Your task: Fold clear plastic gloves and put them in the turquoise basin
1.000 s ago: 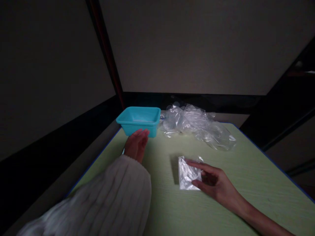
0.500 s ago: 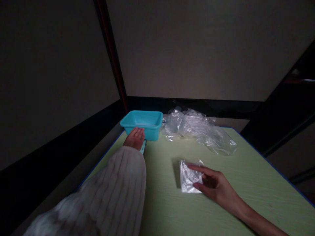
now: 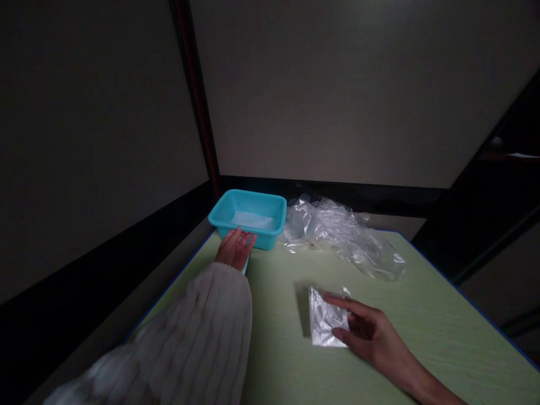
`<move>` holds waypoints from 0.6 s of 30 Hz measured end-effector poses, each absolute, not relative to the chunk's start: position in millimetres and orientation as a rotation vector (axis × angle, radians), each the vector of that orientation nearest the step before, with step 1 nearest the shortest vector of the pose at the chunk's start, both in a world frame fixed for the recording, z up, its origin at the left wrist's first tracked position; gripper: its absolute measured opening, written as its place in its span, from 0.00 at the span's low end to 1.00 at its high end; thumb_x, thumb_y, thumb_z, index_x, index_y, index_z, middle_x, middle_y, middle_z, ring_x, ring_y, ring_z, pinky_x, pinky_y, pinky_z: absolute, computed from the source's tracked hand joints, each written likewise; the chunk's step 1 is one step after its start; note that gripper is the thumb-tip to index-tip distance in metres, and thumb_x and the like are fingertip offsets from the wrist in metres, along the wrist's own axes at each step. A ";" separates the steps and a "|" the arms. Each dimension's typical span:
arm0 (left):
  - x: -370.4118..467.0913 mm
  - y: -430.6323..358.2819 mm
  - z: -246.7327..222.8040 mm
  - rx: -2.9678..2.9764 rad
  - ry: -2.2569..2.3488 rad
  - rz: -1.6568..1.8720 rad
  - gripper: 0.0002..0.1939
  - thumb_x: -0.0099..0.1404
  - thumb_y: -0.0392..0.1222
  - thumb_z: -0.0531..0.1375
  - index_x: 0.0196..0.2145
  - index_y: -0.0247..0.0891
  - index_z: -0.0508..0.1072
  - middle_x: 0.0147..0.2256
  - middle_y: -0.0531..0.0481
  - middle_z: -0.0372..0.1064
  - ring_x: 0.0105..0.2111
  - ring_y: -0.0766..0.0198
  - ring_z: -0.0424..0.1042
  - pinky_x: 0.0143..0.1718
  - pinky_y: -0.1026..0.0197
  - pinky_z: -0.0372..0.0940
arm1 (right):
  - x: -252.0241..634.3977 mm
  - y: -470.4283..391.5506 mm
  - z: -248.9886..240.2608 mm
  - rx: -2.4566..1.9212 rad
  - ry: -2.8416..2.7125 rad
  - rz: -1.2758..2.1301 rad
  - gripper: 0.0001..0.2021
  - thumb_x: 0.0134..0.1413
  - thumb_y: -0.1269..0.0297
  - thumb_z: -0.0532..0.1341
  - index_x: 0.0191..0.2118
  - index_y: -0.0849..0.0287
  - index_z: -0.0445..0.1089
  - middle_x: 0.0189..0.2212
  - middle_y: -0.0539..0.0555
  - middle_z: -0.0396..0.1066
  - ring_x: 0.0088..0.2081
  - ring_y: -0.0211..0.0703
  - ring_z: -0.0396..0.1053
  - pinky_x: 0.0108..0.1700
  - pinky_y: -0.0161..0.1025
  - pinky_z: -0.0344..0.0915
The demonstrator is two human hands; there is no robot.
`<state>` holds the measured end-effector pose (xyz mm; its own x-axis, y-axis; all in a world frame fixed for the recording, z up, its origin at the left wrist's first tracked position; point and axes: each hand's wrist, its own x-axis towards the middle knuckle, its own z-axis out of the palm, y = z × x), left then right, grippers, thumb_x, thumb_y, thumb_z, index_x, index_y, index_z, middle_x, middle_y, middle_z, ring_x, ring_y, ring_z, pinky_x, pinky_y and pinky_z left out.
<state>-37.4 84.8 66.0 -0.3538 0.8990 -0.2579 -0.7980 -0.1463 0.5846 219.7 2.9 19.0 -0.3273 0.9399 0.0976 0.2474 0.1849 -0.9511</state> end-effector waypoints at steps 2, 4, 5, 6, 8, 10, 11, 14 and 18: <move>-32.6 78.5 68.9 0.222 0.753 1.776 0.15 0.66 0.28 0.49 0.22 0.36 0.62 0.24 0.54 0.65 0.26 0.71 0.70 0.42 0.62 0.68 | 220.8 3.5 19.0 -1.151 -1.720 1.144 0.18 0.41 0.64 0.65 0.43 0.53 0.74 0.41 0.55 0.74 0.23 0.36 0.64 0.24 0.35 0.65; -26.5 69.5 73.0 0.246 0.739 1.771 0.15 0.65 0.27 0.49 0.22 0.36 0.63 0.23 0.54 0.66 0.25 0.71 0.70 0.41 0.61 0.68 | 222.4 4.2 21.0 -1.162 -1.727 1.111 0.18 0.40 0.63 0.65 0.43 0.54 0.74 0.40 0.56 0.74 0.23 0.37 0.64 0.24 0.35 0.65; -23.0 64.1 75.1 0.255 0.737 1.764 0.14 0.65 0.27 0.49 0.23 0.36 0.64 0.23 0.54 0.67 0.25 0.70 0.70 0.39 0.61 0.69 | 223.4 4.6 23.1 -1.163 -1.732 1.092 0.19 0.40 0.63 0.65 0.43 0.53 0.74 0.39 0.56 0.74 0.24 0.37 0.64 0.24 0.35 0.65; -19.4 58.2 77.1 0.263 0.738 1.747 0.14 0.65 0.26 0.49 0.23 0.35 0.65 0.23 0.52 0.68 0.24 0.69 0.71 0.38 0.60 0.70 | 224.8 4.8 25.7 -1.163 -1.739 1.073 0.19 0.40 0.64 0.65 0.43 0.53 0.74 0.39 0.56 0.74 0.24 0.37 0.64 0.24 0.35 0.65; -11.7 46.2 80.4 0.275 0.740 1.730 0.13 0.64 0.25 0.50 0.24 0.34 0.66 0.23 0.51 0.69 0.24 0.67 0.72 0.33 0.61 0.71 | 228.8 5.0 32.8 -1.143 -1.755 1.038 0.19 0.40 0.64 0.65 0.43 0.52 0.74 0.38 0.57 0.74 0.24 0.37 0.64 0.24 0.34 0.64; -4.4 35.2 82.0 0.278 0.759 1.694 0.13 0.63 0.24 0.50 0.25 0.34 0.67 0.24 0.50 0.71 0.24 0.66 0.73 0.30 0.62 0.71 | 235.0 4.7 41.3 -1.092 -1.767 1.014 0.19 0.40 0.64 0.66 0.43 0.51 0.74 0.35 0.56 0.74 0.22 0.36 0.63 0.22 0.33 0.63; -1.2 30.6 81.9 0.281 0.761 1.673 0.12 0.62 0.24 0.51 0.25 0.34 0.68 0.25 0.50 0.72 0.25 0.66 0.73 0.30 0.62 0.71 | 238.9 4.4 45.8 -1.066 -1.772 0.998 0.18 0.40 0.65 0.66 0.43 0.50 0.74 0.32 0.55 0.74 0.21 0.34 0.61 0.21 0.32 0.61; 6.0 21.0 77.7 0.283 0.780 1.588 0.09 0.58 0.23 0.55 0.27 0.34 0.69 0.27 0.50 0.74 0.25 0.65 0.74 0.29 0.62 0.72 | 251.5 3.2 59.1 -1.010 -1.756 0.938 0.18 0.38 0.66 0.67 0.40 0.45 0.75 0.29 0.52 0.74 0.18 0.32 0.57 0.17 0.30 0.57; 11.1 10.5 67.1 0.333 0.771 1.466 0.10 0.49 0.28 0.66 0.29 0.36 0.70 0.28 0.52 0.75 0.28 0.64 0.74 0.31 0.62 0.72 | 264.9 2.0 74.4 -0.979 -1.702 0.869 0.17 0.36 0.63 0.69 0.38 0.43 0.76 0.31 0.52 0.75 0.18 0.33 0.59 0.16 0.31 0.56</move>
